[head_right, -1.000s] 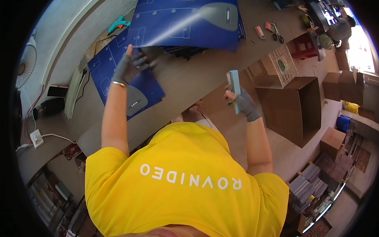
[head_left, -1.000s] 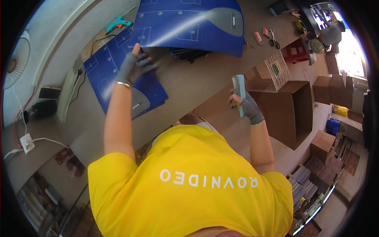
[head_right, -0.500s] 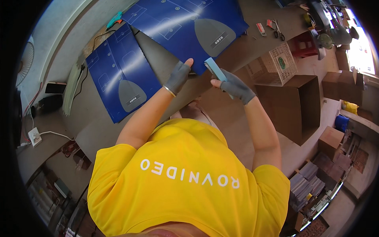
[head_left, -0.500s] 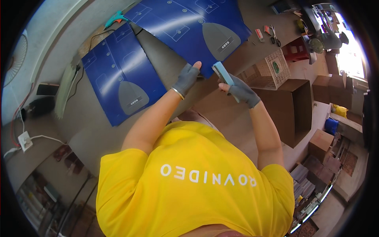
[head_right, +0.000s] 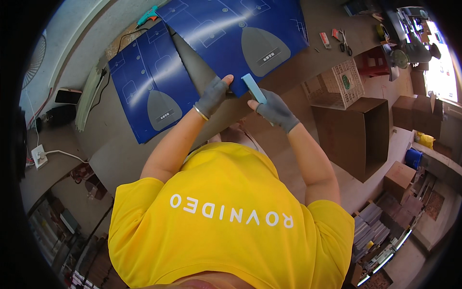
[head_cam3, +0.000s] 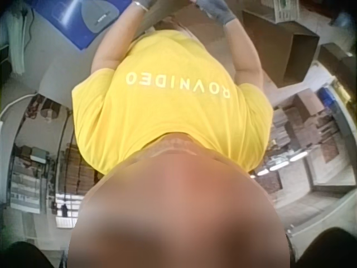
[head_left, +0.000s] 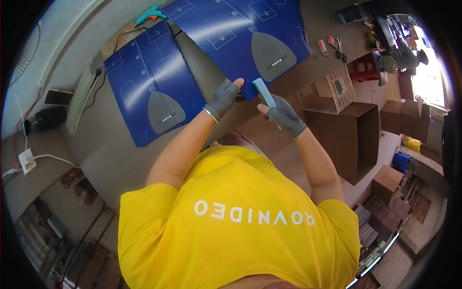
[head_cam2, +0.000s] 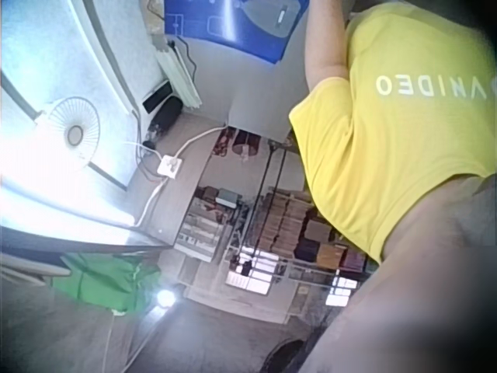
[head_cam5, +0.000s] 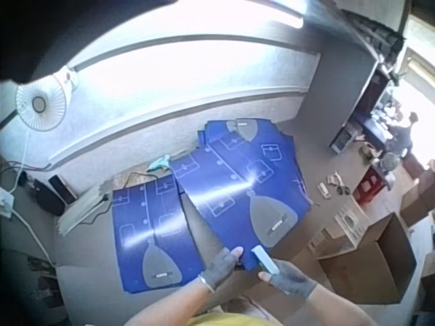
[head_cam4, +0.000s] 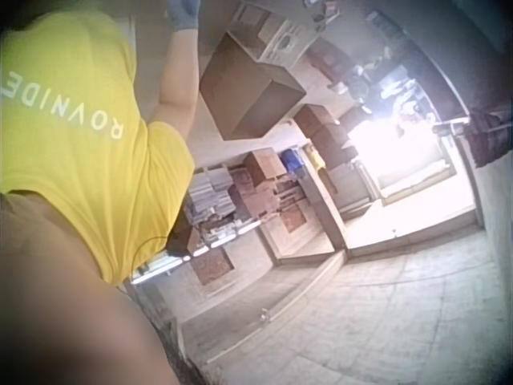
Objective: Stapling blue cardboard folders or packaging materials.
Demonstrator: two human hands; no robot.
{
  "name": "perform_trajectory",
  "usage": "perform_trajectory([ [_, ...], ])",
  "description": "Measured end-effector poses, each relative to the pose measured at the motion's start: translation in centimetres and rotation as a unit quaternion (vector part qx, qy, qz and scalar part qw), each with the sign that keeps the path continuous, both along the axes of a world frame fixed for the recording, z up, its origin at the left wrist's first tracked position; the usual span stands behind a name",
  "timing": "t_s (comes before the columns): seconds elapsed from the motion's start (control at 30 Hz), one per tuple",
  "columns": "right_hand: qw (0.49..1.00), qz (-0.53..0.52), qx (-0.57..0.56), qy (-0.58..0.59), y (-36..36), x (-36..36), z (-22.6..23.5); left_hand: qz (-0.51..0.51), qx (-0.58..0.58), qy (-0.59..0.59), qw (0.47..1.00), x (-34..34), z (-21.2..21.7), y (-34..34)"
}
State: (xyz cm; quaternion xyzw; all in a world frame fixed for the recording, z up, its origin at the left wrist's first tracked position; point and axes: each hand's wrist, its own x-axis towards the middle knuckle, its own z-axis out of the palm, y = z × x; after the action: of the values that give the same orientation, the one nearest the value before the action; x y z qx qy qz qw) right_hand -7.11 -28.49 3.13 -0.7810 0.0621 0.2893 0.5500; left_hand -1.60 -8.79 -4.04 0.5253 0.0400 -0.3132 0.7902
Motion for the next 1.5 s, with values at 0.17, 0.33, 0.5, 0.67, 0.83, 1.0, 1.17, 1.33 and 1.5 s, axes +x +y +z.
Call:
perform_trajectory([
  [0.17, 0.987, 0.034, -0.154, -0.005, 1.3, 0.4, 0.4, -0.002, 0.088, -0.062, 0.994, -0.1, -1.7, 0.4],
  [0.33, 0.995, 0.002, -0.079, 0.066, 1.5, 0.3, 0.4, 0.069, 0.082, 0.040, 0.993, -0.9, 0.4, 0.2],
  [0.5, 0.985, -0.171, -0.025, -0.003, -4.5, 1.7, -1.6, 0.116, -0.014, 0.036, 0.993, -0.9, 2.4, 4.0],
  [0.67, 0.983, -0.145, -0.110, 0.002, -6.4, 2.2, 0.1, 0.084, 0.023, 0.071, 0.994, -1.0, 4.1, 6.0],
  [0.83, 0.981, -0.131, -0.141, 0.022, -5.4, 1.9, -0.9, 0.068, -0.001, 0.007, 0.998, -1.5, 4.1, 6.6],
  [1.0, 0.996, -0.058, -0.064, 0.014, -1.4, -0.3, -1.4, 0.149, 0.075, -0.070, 0.983, -4.8, 3.9, 13.2],
  [1.17, 0.995, 0.004, 0.086, 0.056, 1.1, -2.5, -1.1, 0.140, 0.178, -0.007, 0.974, -9.0, 5.1, 25.2],
  [1.33, 0.993, -0.085, 0.056, 0.058, -1.4, -2.5, -3.1, 0.036, 0.660, -0.202, 0.723, -7.2, 0.4, 29.0],
  [1.5, 0.989, -0.141, 0.050, 0.015, -2.1, -1.6, -1.7, 0.101, 0.371, -0.203, 0.901, 5.1, 6.0, 12.0],
])
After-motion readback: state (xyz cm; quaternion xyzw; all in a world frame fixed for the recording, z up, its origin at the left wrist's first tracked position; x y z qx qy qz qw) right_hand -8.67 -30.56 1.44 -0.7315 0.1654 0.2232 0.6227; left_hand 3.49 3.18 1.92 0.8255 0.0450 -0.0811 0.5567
